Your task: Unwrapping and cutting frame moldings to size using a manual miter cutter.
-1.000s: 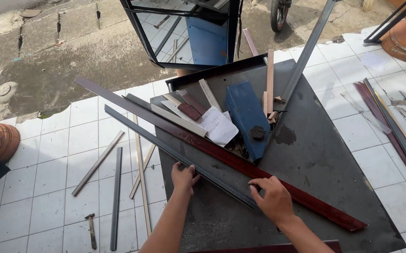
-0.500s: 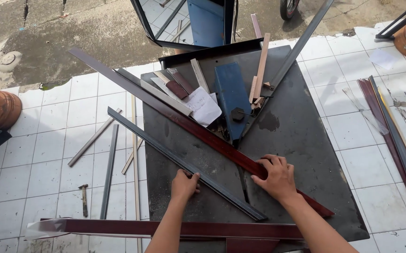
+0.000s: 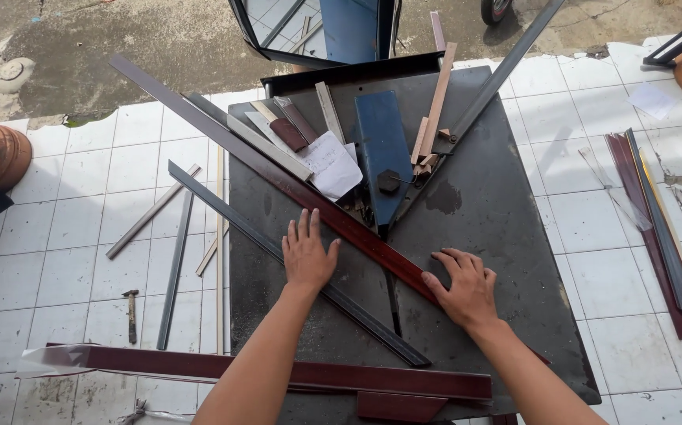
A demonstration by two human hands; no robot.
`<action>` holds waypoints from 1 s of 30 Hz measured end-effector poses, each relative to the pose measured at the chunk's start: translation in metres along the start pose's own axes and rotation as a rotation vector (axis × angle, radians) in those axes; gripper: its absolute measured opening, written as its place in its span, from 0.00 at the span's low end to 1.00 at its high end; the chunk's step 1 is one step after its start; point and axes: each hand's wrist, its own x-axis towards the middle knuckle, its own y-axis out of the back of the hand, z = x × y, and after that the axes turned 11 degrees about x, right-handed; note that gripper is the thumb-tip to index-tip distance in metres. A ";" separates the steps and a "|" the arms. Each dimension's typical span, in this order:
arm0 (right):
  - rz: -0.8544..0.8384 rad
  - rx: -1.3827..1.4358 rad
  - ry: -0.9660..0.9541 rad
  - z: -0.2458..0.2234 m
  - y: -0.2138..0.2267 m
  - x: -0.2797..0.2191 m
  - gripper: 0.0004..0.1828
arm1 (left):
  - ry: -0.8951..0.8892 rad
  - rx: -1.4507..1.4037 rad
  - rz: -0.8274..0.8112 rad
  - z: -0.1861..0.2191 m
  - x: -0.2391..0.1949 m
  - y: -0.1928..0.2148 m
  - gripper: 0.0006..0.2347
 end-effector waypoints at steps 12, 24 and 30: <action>-0.081 -0.040 -0.080 0.008 0.009 0.012 0.25 | -0.065 0.179 -0.148 0.005 0.001 -0.016 0.30; -0.222 -0.169 -0.111 0.010 0.014 0.015 0.25 | -0.049 0.310 -0.330 0.006 0.011 -0.007 0.33; -0.244 -0.163 -0.101 0.011 0.018 0.046 0.25 | -0.017 0.343 -0.385 0.013 0.039 0.015 0.33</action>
